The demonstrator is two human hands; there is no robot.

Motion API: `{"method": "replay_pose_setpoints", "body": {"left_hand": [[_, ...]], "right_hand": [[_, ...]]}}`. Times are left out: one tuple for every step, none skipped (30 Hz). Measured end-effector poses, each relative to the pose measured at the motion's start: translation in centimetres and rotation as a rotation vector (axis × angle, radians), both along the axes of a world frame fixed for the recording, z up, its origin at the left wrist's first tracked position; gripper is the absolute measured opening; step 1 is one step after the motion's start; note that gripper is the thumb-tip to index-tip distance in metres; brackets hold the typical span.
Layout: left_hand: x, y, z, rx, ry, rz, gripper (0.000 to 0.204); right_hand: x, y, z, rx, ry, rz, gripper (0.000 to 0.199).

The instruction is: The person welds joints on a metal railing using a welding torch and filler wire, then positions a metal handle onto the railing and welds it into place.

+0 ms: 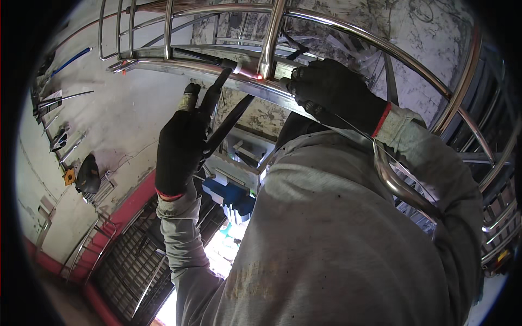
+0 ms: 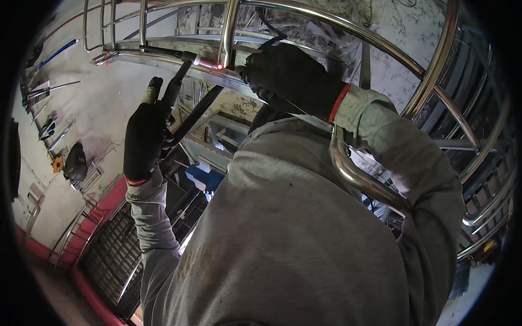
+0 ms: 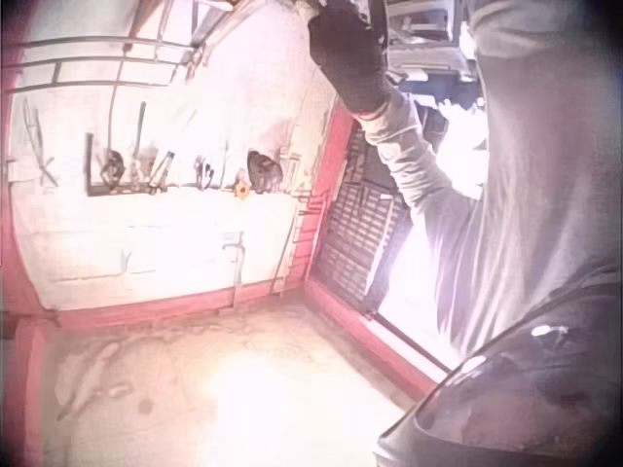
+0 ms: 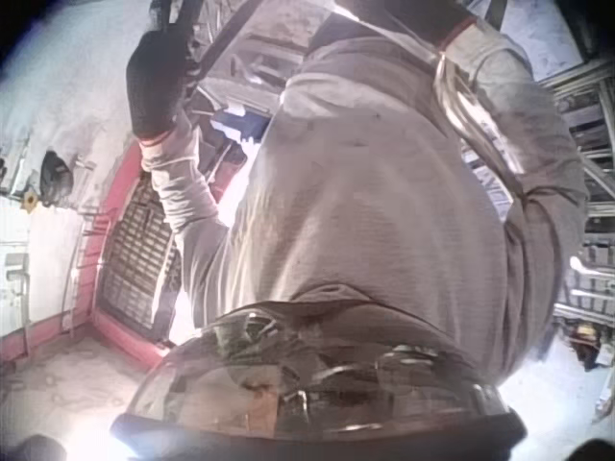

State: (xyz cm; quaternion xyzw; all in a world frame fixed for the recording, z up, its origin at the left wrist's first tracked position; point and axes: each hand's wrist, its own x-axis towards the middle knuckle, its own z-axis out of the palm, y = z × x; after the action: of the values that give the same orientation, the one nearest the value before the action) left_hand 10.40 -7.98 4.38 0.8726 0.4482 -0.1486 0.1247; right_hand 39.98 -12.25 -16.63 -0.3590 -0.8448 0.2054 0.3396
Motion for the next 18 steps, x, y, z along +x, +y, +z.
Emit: {"method": "replay_pose_setpoints", "body": {"left_hand": [[-0.2, 0.1, 0.1, -0.001, 0.0, -0.001, 0.015], [-0.6, 0.3, 0.3, 0.043, 0.055, -0.117, 0.046], [-0.7, 0.5, 0.3, 0.086, 0.11, -0.232, 0.078], [-0.6, 0.5, 0.2, 0.084, 0.108, -0.233, 0.078], [-0.2, 0.4, 0.1, 0.09, 0.092, -0.207, 0.075], [0.0, 0.3, 0.2, 0.098, 0.077, -0.179, 0.072], [0.0, 0.3, 0.2, 0.098, 0.078, -0.178, 0.072], [-0.2, 0.4, 0.1, 0.115, 0.087, -0.209, 0.07], [-0.4, 0.5, 0.1, 0.131, 0.094, -0.242, 0.067], [-0.7, 0.5, 0.2, 0.132, 0.094, -0.242, 0.067], [-1.2, 0.5, 0.3, 0.065, 0.1, -0.188, 0.059], [-1.0, 0.5, 0.4, -0.003, 0.103, -0.135, 0.051], [-0.6, 0.3, 0.4, -0.004, 0.102, -0.136, 0.051], [0.2, 0.1, 0.3, 0.02, 0.047, -0.083, 0.041], [0.8, 0.0, 0.4, 0.044, -0.006, -0.03, 0.031], [0.3, 0.0, 0.3, 0.044, -0.007, -0.031, 0.031], [-0.7, 0.1, 0.2, 0.018, 0.039, -0.065, 0.052], [-1.4, 0.2, 0.1, -0.008, 0.084, -0.098, 0.073]], "right_hand": [[0.0, 0.0, 0.0, -0.015, 0.007, -0.003, 0.035], [0.1, -0.1, 0.1, -0.016, 0.007, -0.004, 0.035], [0.1, -0.1, 0.0, -0.015, 0.018, -0.006, 0.034], [0.1, -0.1, 0.0, -0.013, 0.028, -0.007, 0.034], [0.1, -0.2, 0.1, -0.015, 0.027, -0.008, 0.034], [0.0, -0.1, 0.4, -0.019, 0.027, -0.011, 0.034], [0.0, -0.1, 0.6, -0.023, 0.026, -0.014, 0.034], [-0.1, -0.1, 0.4, -0.023, 0.027, -0.013, 0.034], [-0.3, -0.1, 0.1, -0.003, 0.02, -0.022, 0.035], [-0.3, -0.1, 0.0, 0.016, 0.014, -0.031, 0.036], [-0.3, -0.1, 0.0, 0.017, 0.014, -0.031, 0.036], [-0.3, -0.2, 0.1, -0.008, -0.004, -0.025, 0.037], [-0.2, -0.2, 0.1, -0.032, -0.022, -0.019, 0.037], [-0.3, -0.2, -0.2, -0.032, -0.023, -0.02, 0.037], [-0.5, -0.2, -0.5, -0.018, -0.051, -0.02, 0.038], [-0.5, -0.3, -0.7, -0.003, -0.079, -0.02, 0.039], [-0.5, -0.3, -0.8, -0.003, -0.08, -0.022, 0.039], [-0.5, -0.3, -0.8, -0.005, -0.08, -0.022, 0.039]]}}
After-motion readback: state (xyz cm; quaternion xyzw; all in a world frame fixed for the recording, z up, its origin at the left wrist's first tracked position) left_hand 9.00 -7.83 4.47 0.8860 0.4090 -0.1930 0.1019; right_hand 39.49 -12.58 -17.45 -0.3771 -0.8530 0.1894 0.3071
